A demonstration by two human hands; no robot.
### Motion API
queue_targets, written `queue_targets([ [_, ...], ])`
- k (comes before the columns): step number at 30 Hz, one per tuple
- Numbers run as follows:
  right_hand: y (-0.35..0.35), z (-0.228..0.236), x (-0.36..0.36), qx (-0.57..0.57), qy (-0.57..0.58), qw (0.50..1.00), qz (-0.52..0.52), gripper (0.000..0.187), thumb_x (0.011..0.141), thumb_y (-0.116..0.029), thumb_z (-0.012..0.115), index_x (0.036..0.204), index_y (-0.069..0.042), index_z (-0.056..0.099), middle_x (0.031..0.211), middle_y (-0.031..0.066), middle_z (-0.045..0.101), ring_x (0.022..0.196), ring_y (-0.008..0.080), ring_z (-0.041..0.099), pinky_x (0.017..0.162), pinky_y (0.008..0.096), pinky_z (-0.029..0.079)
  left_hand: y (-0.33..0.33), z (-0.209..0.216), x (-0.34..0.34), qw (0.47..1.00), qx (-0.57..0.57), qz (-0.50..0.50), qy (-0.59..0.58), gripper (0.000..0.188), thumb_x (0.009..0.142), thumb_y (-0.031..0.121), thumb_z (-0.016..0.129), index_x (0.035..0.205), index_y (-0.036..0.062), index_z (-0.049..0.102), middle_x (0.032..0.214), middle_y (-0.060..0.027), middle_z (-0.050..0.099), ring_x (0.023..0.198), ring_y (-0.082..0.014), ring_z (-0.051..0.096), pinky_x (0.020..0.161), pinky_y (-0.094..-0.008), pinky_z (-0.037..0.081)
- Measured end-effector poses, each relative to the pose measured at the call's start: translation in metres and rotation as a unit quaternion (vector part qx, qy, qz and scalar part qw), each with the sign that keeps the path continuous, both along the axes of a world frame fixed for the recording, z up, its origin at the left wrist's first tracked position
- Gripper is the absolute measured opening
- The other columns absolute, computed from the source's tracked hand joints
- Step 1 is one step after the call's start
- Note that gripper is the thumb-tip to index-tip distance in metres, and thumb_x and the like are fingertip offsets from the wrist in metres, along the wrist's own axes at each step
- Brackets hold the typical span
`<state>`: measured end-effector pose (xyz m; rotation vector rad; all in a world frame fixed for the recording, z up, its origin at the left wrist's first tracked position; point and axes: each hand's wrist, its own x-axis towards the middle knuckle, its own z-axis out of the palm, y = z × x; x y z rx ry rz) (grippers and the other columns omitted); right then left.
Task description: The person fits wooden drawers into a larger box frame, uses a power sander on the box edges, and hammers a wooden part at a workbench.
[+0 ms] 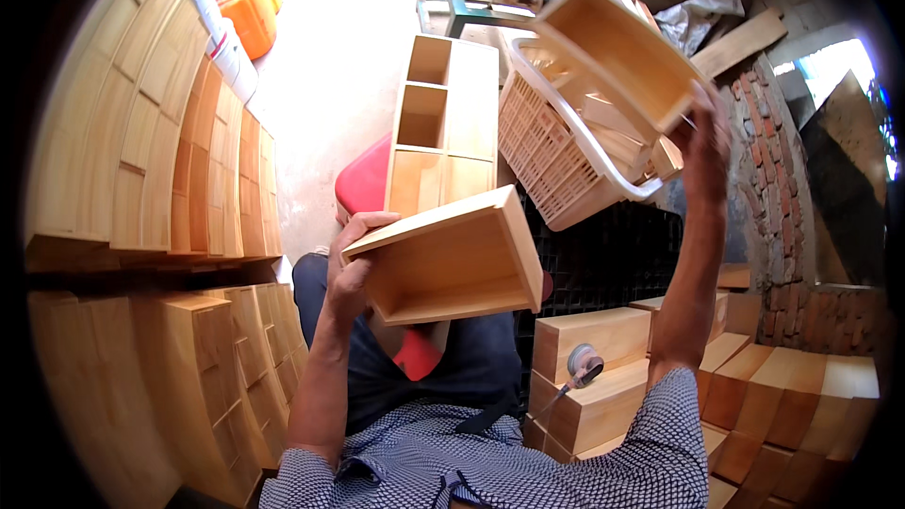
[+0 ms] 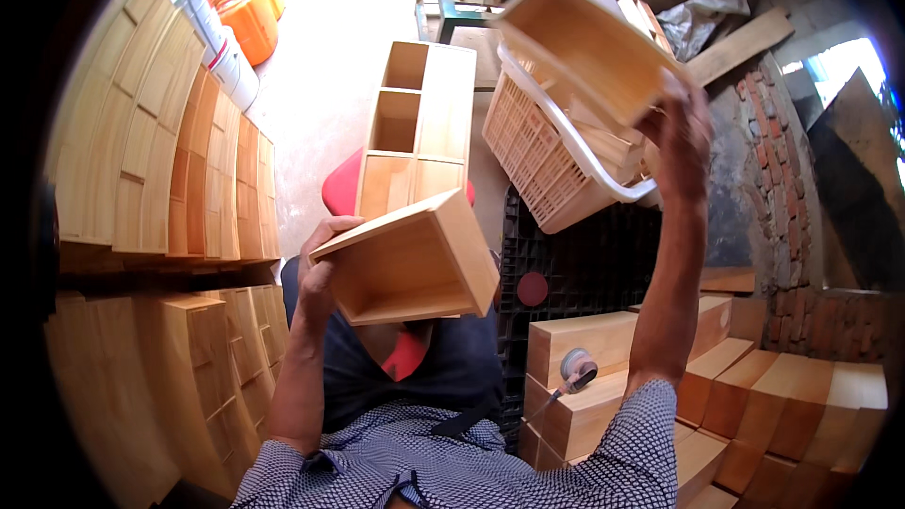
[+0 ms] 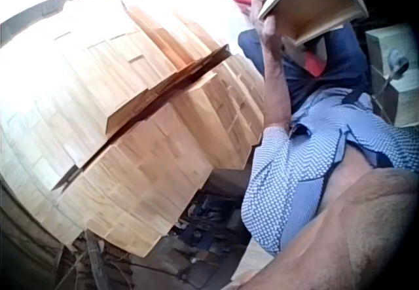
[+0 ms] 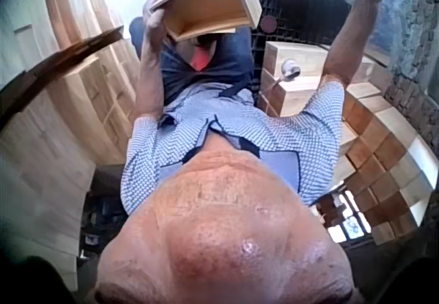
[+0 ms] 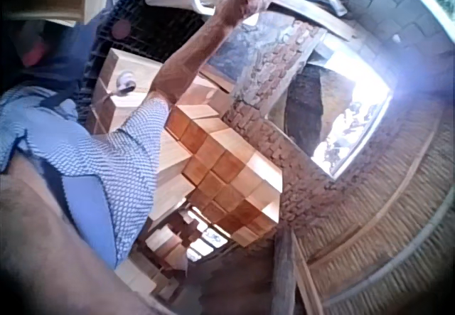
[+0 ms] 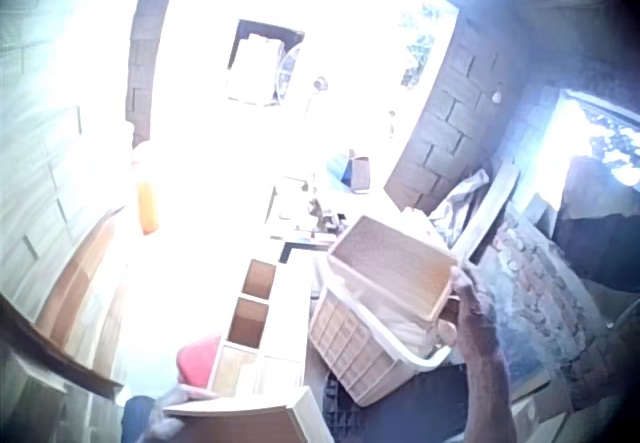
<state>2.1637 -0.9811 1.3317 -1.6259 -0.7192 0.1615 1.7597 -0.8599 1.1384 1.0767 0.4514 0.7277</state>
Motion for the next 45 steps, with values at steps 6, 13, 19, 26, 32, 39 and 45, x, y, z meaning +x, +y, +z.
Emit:
queue_targets([
  [6, 0.153, 0.013, -0.012, -0.227, -0.112, 0.954, 0.162, 0.058, 0.100, -0.052, 0.065, 0.126, 0.001, 0.071, 0.095, 0.0077, 0.070, 0.079, 0.0158, 0.073, 0.067, 0.0300, 0.062, -0.008, 0.009, 0.007, 0.998, 0.030, -0.031, 0.044, 0.054, 0.076, 0.009, 0.055, 0.128, -0.0039, 0.061, 0.116, -0.0093, 0.066, 0.114, -0.0175, 0.061, 0.105, -0.0300, 0.045],
  [13, 0.232, 0.002, -0.028, -0.390, -0.278, 0.863, 0.160, 0.069, 0.096, -0.057, 0.070, 0.135, -0.001, 0.067, 0.096, 0.0119, 0.072, 0.079, 0.0162, 0.072, 0.059, 0.0298, 0.062, -0.003, 0.004, 0.003, 0.998, 0.049, -0.035, 0.024, 0.056, 0.076, 0.012, 0.055, 0.129, -0.0039, 0.060, 0.117, -0.0097, 0.067, 0.113, -0.0168, 0.061, 0.103, -0.0297, 0.046],
  [19, 0.281, 0.013, -0.036, -0.489, -0.217, 0.815, 0.224, 0.065, 0.095, -0.060, 0.069, 0.128, -0.004, 0.071, 0.092, 0.0121, 0.073, 0.071, 0.0198, 0.074, 0.057, 0.0338, 0.063, -0.002, 0.000, 0.002, 0.998, 0.041, -0.039, 0.029, 0.055, 0.076, 0.012, 0.056, 0.129, -0.0041, 0.060, 0.119, -0.0100, 0.067, 0.115, -0.0172, 0.062, 0.104, -0.0305, 0.046],
  [26, 0.321, -0.034, -0.038, -0.581, -0.262, 0.756, 0.151, 0.071, 0.090, -0.070, 0.069, 0.115, -0.003, 0.075, 0.076, 0.0124, 0.068, 0.051, 0.0185, 0.066, 0.046, 0.0317, 0.057, -0.003, -0.004, 0.006, 0.998, 0.035, -0.043, 0.000, 0.047, 0.085, 0.013, 0.060, 0.128, -0.0039, 0.060, 0.119, -0.0101, 0.067, 0.115, -0.0169, 0.062, 0.103, -0.0305, 0.047],
  [32, 0.315, -0.085, -0.036, -0.573, -0.279, 0.744, 0.201, 0.079, 0.088, -0.077, 0.066, 0.105, 0.001, 0.071, 0.082, 0.0145, 0.072, 0.055, 0.0207, 0.070, 0.048, 0.0335, 0.059, -0.003, -0.005, 0.003, 0.999, 0.009, -0.051, -0.004, 0.050, 0.079, -0.001, 0.055, 0.129, -0.0014, 0.060, 0.118, -0.0100, 0.067, 0.115, -0.0172, 0.061, 0.105, -0.0308, 0.046],
  [39, 0.300, -0.115, -0.062, -0.603, -0.303, 0.723, 0.147, 0.078, 0.089, -0.080, 0.058, 0.129, -0.014, 0.072, 0.124, 0.0082, 0.074, 0.108, 0.0266, 0.073, 0.095, 0.0421, 0.056, -0.001, -0.008, 0.001, 0.998, 0.024, -0.053, 0.005, 0.048, 0.082, 0.000, 0.058, 0.130, -0.0012, 0.061, 0.117, -0.0098, 0.068, 0.114, -0.0174, 0.062, 0.103, -0.0309, 0.047],
  [45, 0.290, -0.131, -0.070, -0.567, -0.309, 0.754, 0.118, 0.081, 0.088, -0.082, 0.056, 0.140, -0.021, 0.067, 0.141, 0.0106, 0.066, 0.131, 0.0299, 0.062, 0.104, 0.0458, 0.052, -0.001, -0.005, 0.001, 0.998, 0.019, -0.058, 0.010, 0.045, 0.086, 0.002, 0.062, 0.131, -0.0007, 0.061, 0.118, -0.0103, 0.068, 0.114, -0.0170, 0.063, 0.103, -0.0307, 0.047],
])
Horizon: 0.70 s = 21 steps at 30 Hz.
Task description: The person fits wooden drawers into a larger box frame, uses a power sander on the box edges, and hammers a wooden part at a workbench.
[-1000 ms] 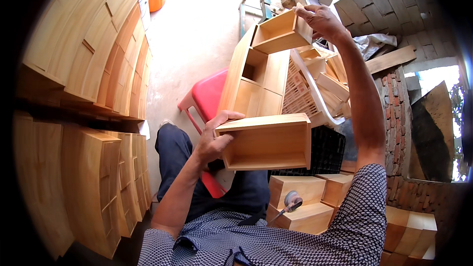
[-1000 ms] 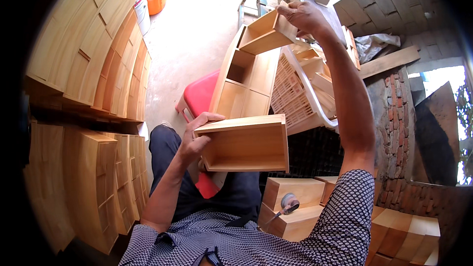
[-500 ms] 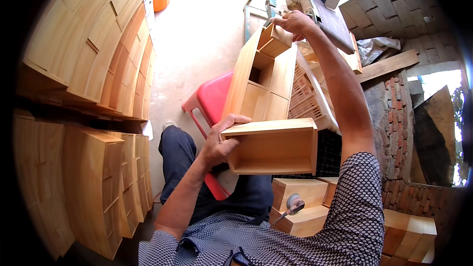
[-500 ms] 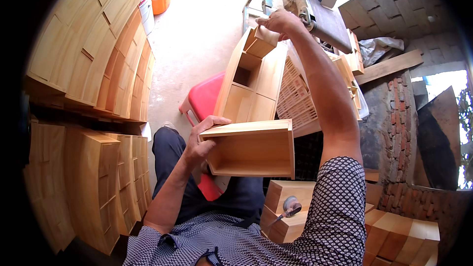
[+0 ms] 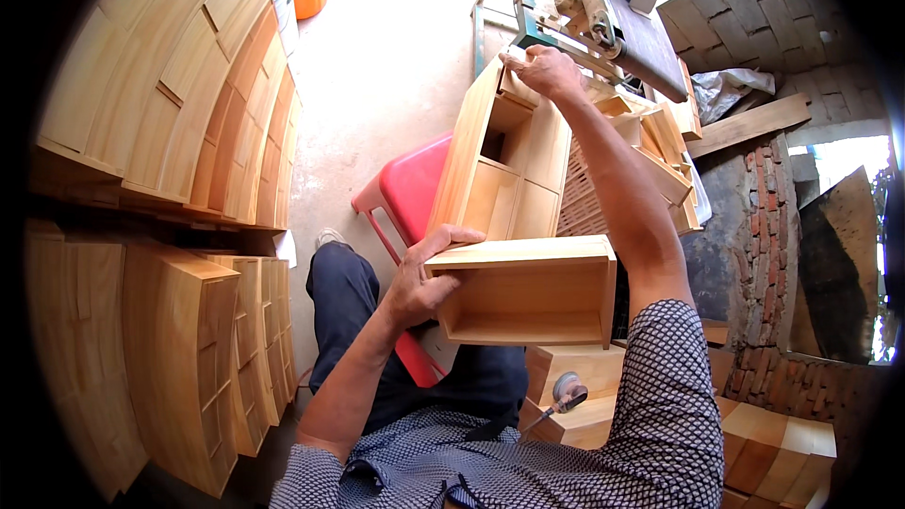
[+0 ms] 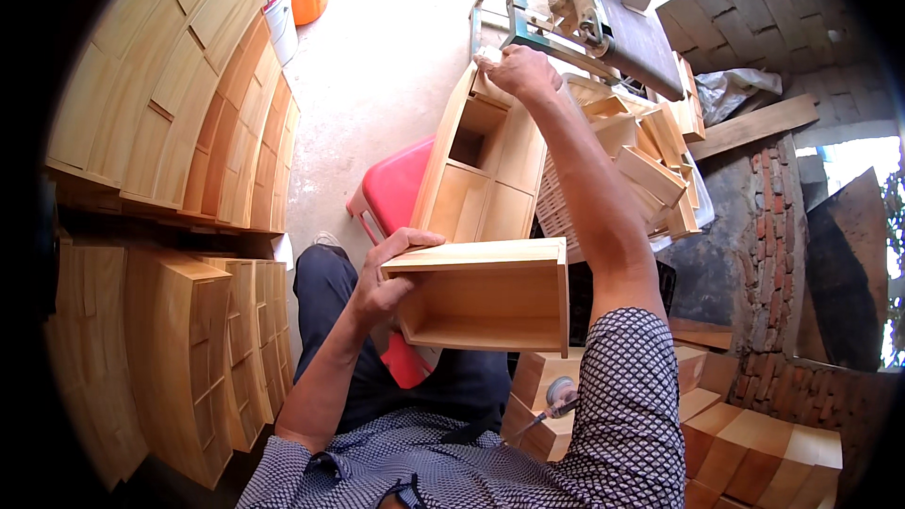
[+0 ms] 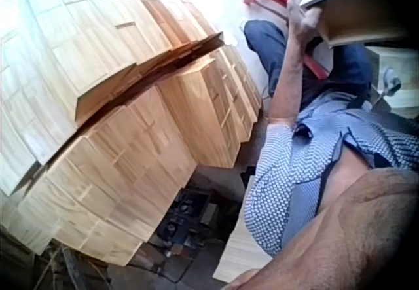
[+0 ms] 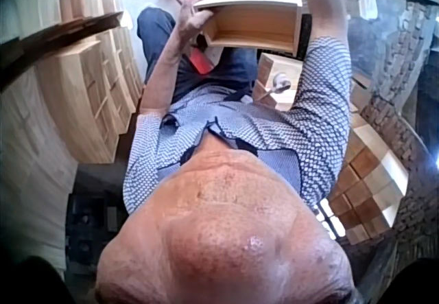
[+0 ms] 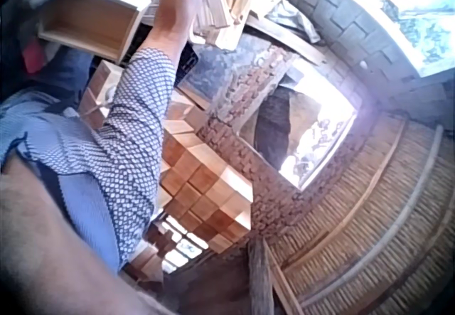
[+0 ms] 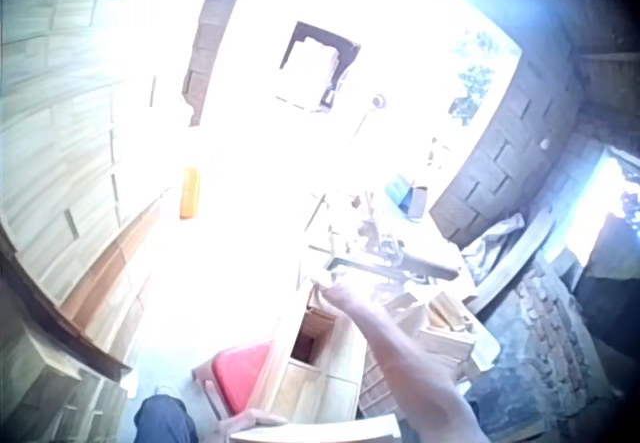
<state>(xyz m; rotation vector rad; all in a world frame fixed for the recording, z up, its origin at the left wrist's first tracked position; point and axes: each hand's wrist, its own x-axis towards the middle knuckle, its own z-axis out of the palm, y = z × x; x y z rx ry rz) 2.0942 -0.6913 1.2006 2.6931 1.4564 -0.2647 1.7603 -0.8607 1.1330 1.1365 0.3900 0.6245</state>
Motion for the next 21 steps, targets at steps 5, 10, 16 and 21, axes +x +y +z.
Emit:
queue_targets([
  [5, -0.003, -0.014, 0.000, 0.016, -0.039, 0.999, 0.012, 0.079, 0.088, -0.081, 0.057, 0.135, -0.019, 0.070, 0.137, 0.0155, 0.066, 0.129, 0.0326, 0.061, 0.105, 0.0467, 0.052, 0.001, 0.004, -0.002, 1.000, 0.002, -0.004, 0.008, 0.047, 0.083, 0.002, 0.062, 0.131, -0.0009, 0.061, 0.118, -0.0106, 0.068, 0.114, -0.0179, 0.063, 0.103, -0.0311, 0.047],
  [10, -0.014, -0.035, 0.019, 0.129, -0.029, 0.988, 0.079, 0.092, 0.085, -0.085, 0.057, 0.144, -0.015, 0.062, 0.147, 0.0140, 0.059, 0.140, 0.0338, 0.051, 0.115, 0.0484, 0.043, 0.000, 0.003, 0.002, 1.000, -0.009, -0.005, -0.002, 0.049, 0.081, 0.003, 0.061, 0.130, -0.0010, 0.062, 0.117, -0.0109, 0.068, 0.113, -0.0187, 0.063, 0.103, -0.0316, 0.047],
  [16, -0.034, -0.036, 0.028, 0.080, 0.024, 0.979, 0.187, 0.110, 0.080, -0.085, 0.065, 0.157, -0.009, 0.046, 0.165, 0.0207, 0.038, 0.153, 0.0380, 0.034, 0.125, 0.0498, 0.030, 0.000, 0.004, 0.000, 1.000, -0.012, -0.001, 0.006, 0.046, 0.084, 0.004, 0.064, 0.129, -0.0007, 0.063, 0.115, -0.0108, 0.069, 0.112, -0.0186, 0.064, 0.102, -0.0321, 0.048],
  [21, -0.037, -0.037, 0.036, 0.101, 0.086, 0.970, 0.203, 0.114, 0.080, -0.084, 0.066, 0.158, -0.006, 0.043, 0.167, 0.0200, 0.034, 0.154, 0.0384, 0.033, 0.125, 0.0520, 0.029, 0.003, 0.006, -0.002, 1.000, 0.003, 0.000, 0.013, 0.044, 0.086, 0.004, 0.064, 0.130, -0.0009, 0.063, 0.116, -0.0107, 0.069, 0.113, -0.0183, 0.064, 0.102, -0.0317, 0.048],
])
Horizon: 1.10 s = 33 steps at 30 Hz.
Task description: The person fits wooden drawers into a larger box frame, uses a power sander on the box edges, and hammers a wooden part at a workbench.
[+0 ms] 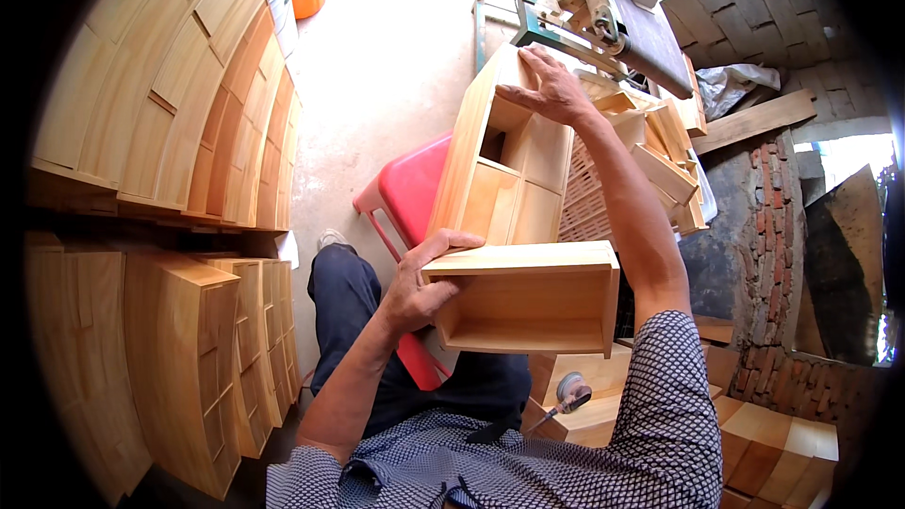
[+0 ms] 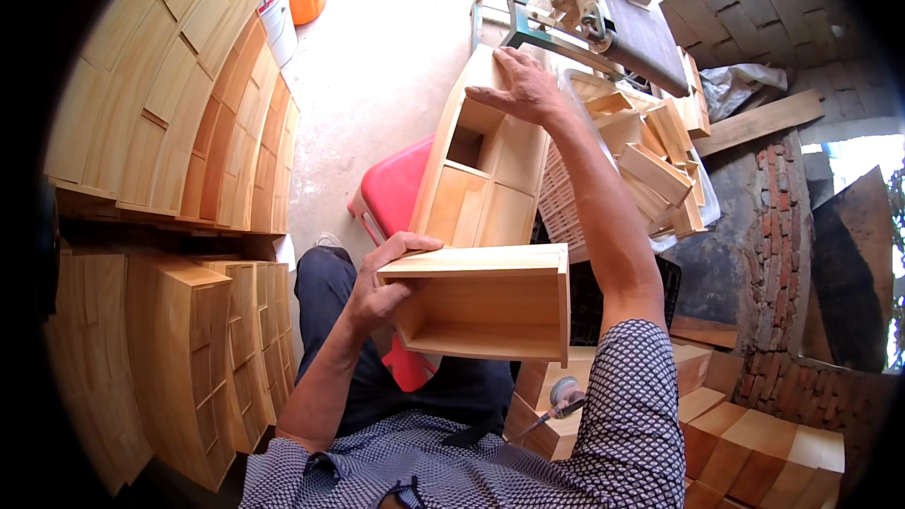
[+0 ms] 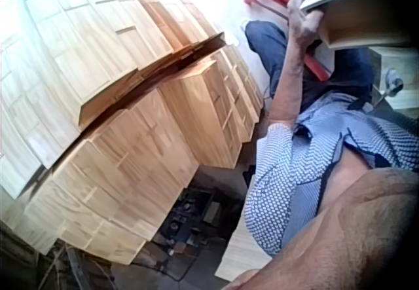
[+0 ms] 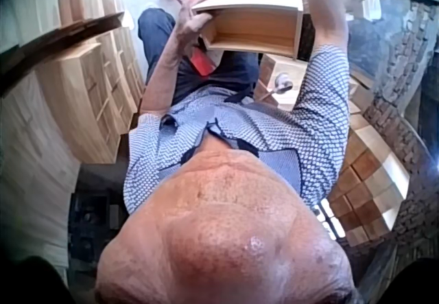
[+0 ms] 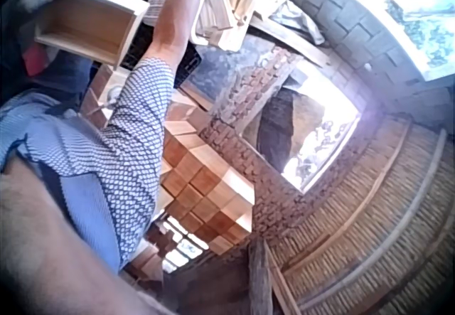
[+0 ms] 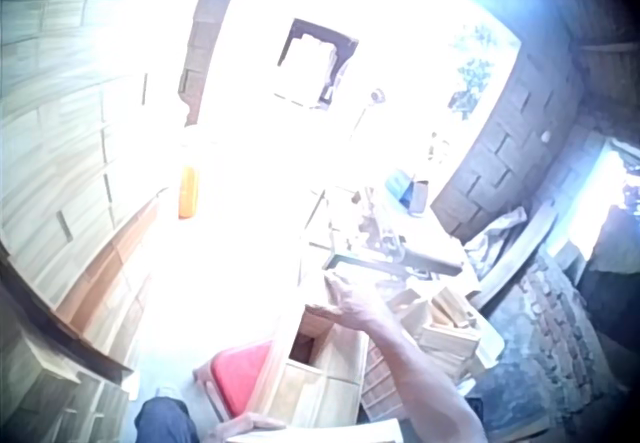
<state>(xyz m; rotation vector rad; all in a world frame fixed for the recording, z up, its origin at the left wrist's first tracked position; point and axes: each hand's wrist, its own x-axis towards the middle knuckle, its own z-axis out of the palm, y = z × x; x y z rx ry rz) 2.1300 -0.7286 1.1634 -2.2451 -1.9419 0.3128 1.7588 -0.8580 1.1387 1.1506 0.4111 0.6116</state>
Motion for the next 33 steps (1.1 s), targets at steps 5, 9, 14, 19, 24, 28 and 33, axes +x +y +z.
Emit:
queue_targets([
  [5, -0.003, -0.001, 0.003, 0.011, -0.075, 0.996, 0.036, 0.108, 0.083, -0.080, 0.067, 0.158, -0.005, 0.044, 0.166, 0.0195, 0.037, 0.153, 0.0377, 0.035, 0.124, 0.0473, 0.032, 0.000, -0.001, 0.000, 1.000, -0.009, -0.002, 0.002, 0.044, 0.086, 0.004, 0.064, 0.130, -0.0010, 0.063, 0.117, -0.0109, 0.069, 0.114, -0.0184, 0.063, 0.102, -0.0317, 0.048],
  [9, -0.001, -0.002, 0.009, 0.015, -0.109, 0.992, 0.063, 0.106, 0.086, -0.078, 0.066, 0.157, -0.003, 0.044, 0.165, 0.0199, 0.038, 0.152, 0.0372, 0.036, 0.124, 0.0475, 0.032, 0.000, 0.000, 0.000, 1.000, -0.011, -0.005, 0.003, 0.044, 0.086, 0.004, 0.064, 0.130, -0.0009, 0.062, 0.117, -0.0110, 0.069, 0.114, -0.0183, 0.063, 0.102, -0.0318, 0.048],
  [14, 0.000, -0.002, 0.013, 0.013, -0.148, 0.983, 0.111, 0.102, 0.091, -0.079, 0.057, 0.153, 0.001, 0.047, 0.164, 0.0166, 0.042, 0.152, 0.0360, 0.036, 0.124, 0.0473, 0.034, 0.000, 0.004, -0.001, 1.000, -0.016, -0.009, 0.007, 0.043, 0.087, 0.004, 0.065, 0.130, -0.0008, 0.062, 0.117, -0.0110, 0.069, 0.113, -0.0180, 0.064, 0.102, -0.0318, 0.048],
  [19, -0.003, -0.004, 0.021, 0.049, -0.067, 0.992, 0.094, 0.080, 0.094, -0.063, 0.066, 0.145, -0.002, 0.058, 0.159, 0.0150, 0.049, 0.146, 0.0351, 0.045, 0.121, 0.0449, 0.038, 0.001, 0.002, -0.001, 1.000, -0.006, -0.010, 0.009, 0.042, 0.088, 0.004, 0.066, 0.130, -0.0006, 0.062, 0.116, -0.0115, 0.069, 0.112, -0.0179, 0.065, 0.101, -0.0315, 0.049],
  [24, -0.013, -0.010, 0.017, 0.102, -0.059, 0.991, 0.065, 0.062, 0.097, -0.049, 0.068, 0.142, -0.006, 0.061, 0.154, 0.0131, 0.054, 0.139, 0.0350, 0.053, 0.116, 0.0429, 0.043, 0.001, 0.005, -0.001, 1.000, -0.023, -0.020, 0.007, 0.044, 0.086, 0.002, 0.064, 0.130, -0.0013, 0.061, 0.117, -0.0114, 0.069, 0.114, -0.0185, 0.064, 0.102, -0.0315, 0.048],
  [28, -0.025, -0.017, 0.007, 0.132, 0.015, 0.991, 0.023, 0.068, 0.095, -0.050, 0.067, 0.143, -0.001, 0.059, 0.153, 0.0206, 0.052, 0.143, 0.0384, 0.047, 0.120, 0.0437, 0.038, 0.002, 0.002, 0.001, 0.999, -0.005, -0.029, 0.012, 0.045, 0.086, 0.002, 0.062, 0.130, -0.0021, 0.061, 0.118, -0.0116, 0.068, 0.115, -0.0187, 0.063, 0.103, -0.0314, 0.047],
  [33, -0.045, -0.037, -0.001, 0.170, -0.031, 0.983, -0.065, 0.062, 0.099, -0.053, 0.060, 0.145, -0.011, 0.060, 0.156, 0.0184, 0.048, 0.146, 0.0384, 0.042, 0.123, 0.0492, 0.032, -0.001, 0.006, 0.005, 0.999, 0.030, 0.015, 0.027, 0.046, 0.085, 0.006, 0.059, 0.129, -0.0046, 0.061, 0.116, -0.0114, 0.070, 0.110, -0.0167, 0.064, 0.100, -0.0285, 0.048],
])
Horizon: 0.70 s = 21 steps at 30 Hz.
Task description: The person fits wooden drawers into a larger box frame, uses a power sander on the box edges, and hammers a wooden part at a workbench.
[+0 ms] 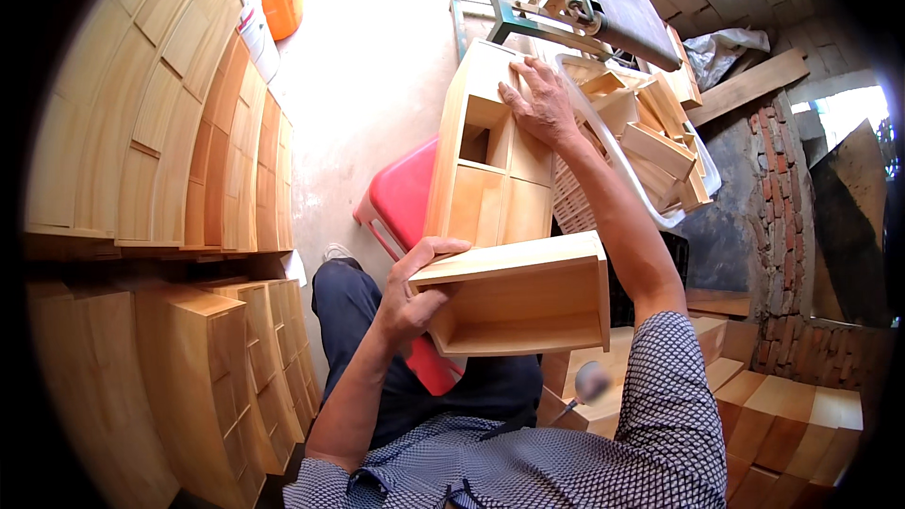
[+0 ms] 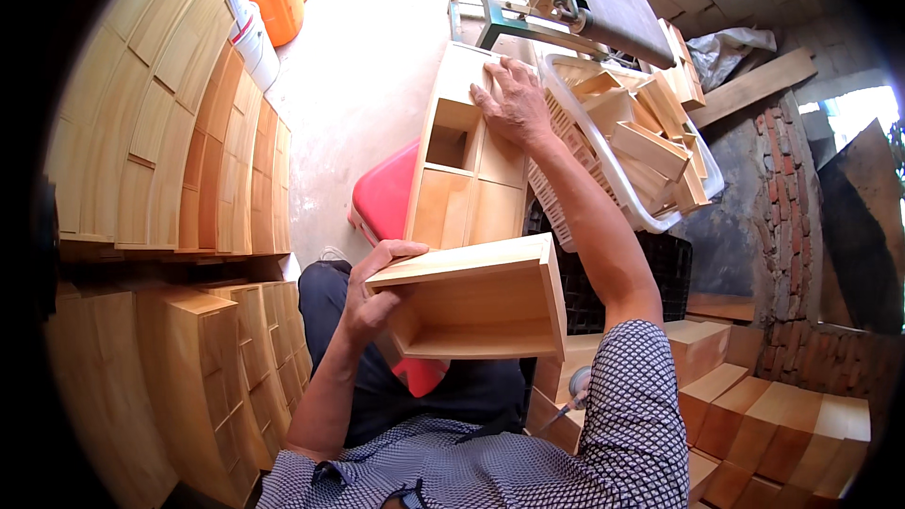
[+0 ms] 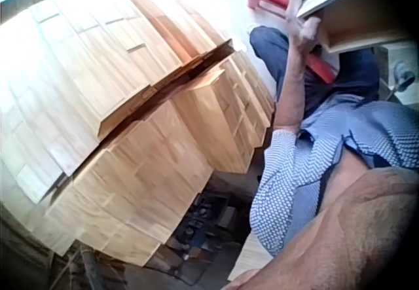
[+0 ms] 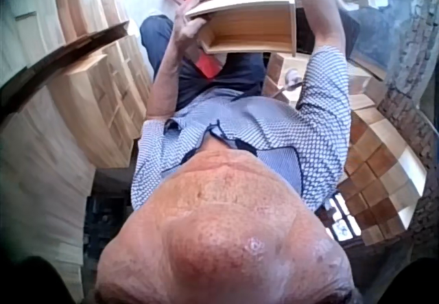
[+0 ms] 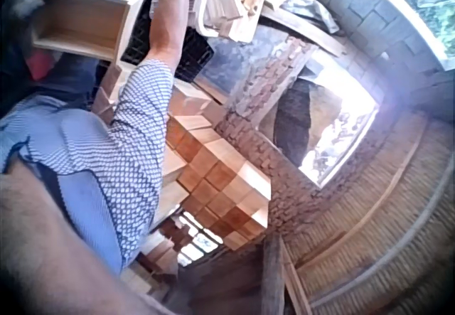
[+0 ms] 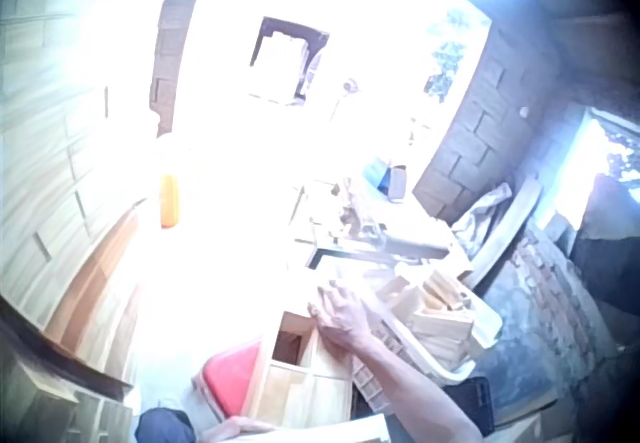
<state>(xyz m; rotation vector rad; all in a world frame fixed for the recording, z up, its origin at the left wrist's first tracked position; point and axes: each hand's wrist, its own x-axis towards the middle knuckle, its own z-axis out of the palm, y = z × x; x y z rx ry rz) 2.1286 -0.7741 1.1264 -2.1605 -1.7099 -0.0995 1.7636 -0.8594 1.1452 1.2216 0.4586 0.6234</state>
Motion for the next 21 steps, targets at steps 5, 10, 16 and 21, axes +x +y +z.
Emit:
queue_targets([
  [5, -0.012, -0.003, -0.013, -0.073, -0.075, 0.994, 0.037, 0.055, 0.105, -0.060, 0.044, 0.153, -0.034, 0.055, 0.166, 0.0133, 0.037, 0.155, 0.0347, 0.029, 0.127, 0.0535, 0.017, 0.001, -0.001, -0.001, 1.000, -0.022, -0.011, 0.003, 0.046, 0.084, 0.006, 0.063, 0.129, -0.0034, 0.061, 0.119, -0.0115, 0.068, 0.115, -0.0186, 0.063, 0.104, -0.0308, 0.046],
  [10, -0.008, -0.001, -0.027, -0.094, -0.053, 0.994, 0.034, 0.057, 0.104, -0.061, 0.044, 0.154, -0.034, 0.052, 0.169, 0.0122, 0.032, 0.157, 0.0375, 0.023, 0.125, 0.0603, 0.012, -0.002, 0.011, 0.006, 1.000, 0.008, 0.016, 0.019, 0.049, 0.081, 0.013, 0.057, 0.126, -0.0062, 0.063, 0.111, -0.0102, 0.069, 0.106, -0.0148, 0.063, 0.096, -0.0267, 0.048],
  [16, -0.015, -0.004, -0.029, 0.010, -0.008, 0.999, 0.033, 0.059, 0.101, -0.055, 0.056, 0.149, -0.021, 0.057, 0.163, 0.0148, 0.037, 0.152, 0.0405, 0.029, 0.123, 0.0633, 0.018, 0.001, 0.009, 0.001, 0.999, -0.008, 0.001, 0.033, 0.056, 0.076, 0.009, 0.055, 0.129, -0.0071, 0.061, 0.116, -0.0101, 0.067, 0.111, -0.0161, 0.062, 0.100, -0.0283, 0.047],
  [21, -0.054, 0.004, -0.048, 0.086, 0.018, 0.987, -0.132, 0.061, 0.099, -0.045, 0.065, 0.138, 0.001, 0.059, 0.151, 0.0249, 0.045, 0.145, 0.0358, 0.039, 0.118, 0.0560, 0.034, 0.001, 0.007, -0.002, 0.999, -0.052, -0.001, 0.008, 0.055, 0.076, 0.008, 0.056, 0.129, -0.0065, 0.062, 0.112, -0.0068, 0.067, 0.106, -0.0124, 0.060, 0.097, -0.0255, 0.047],
])
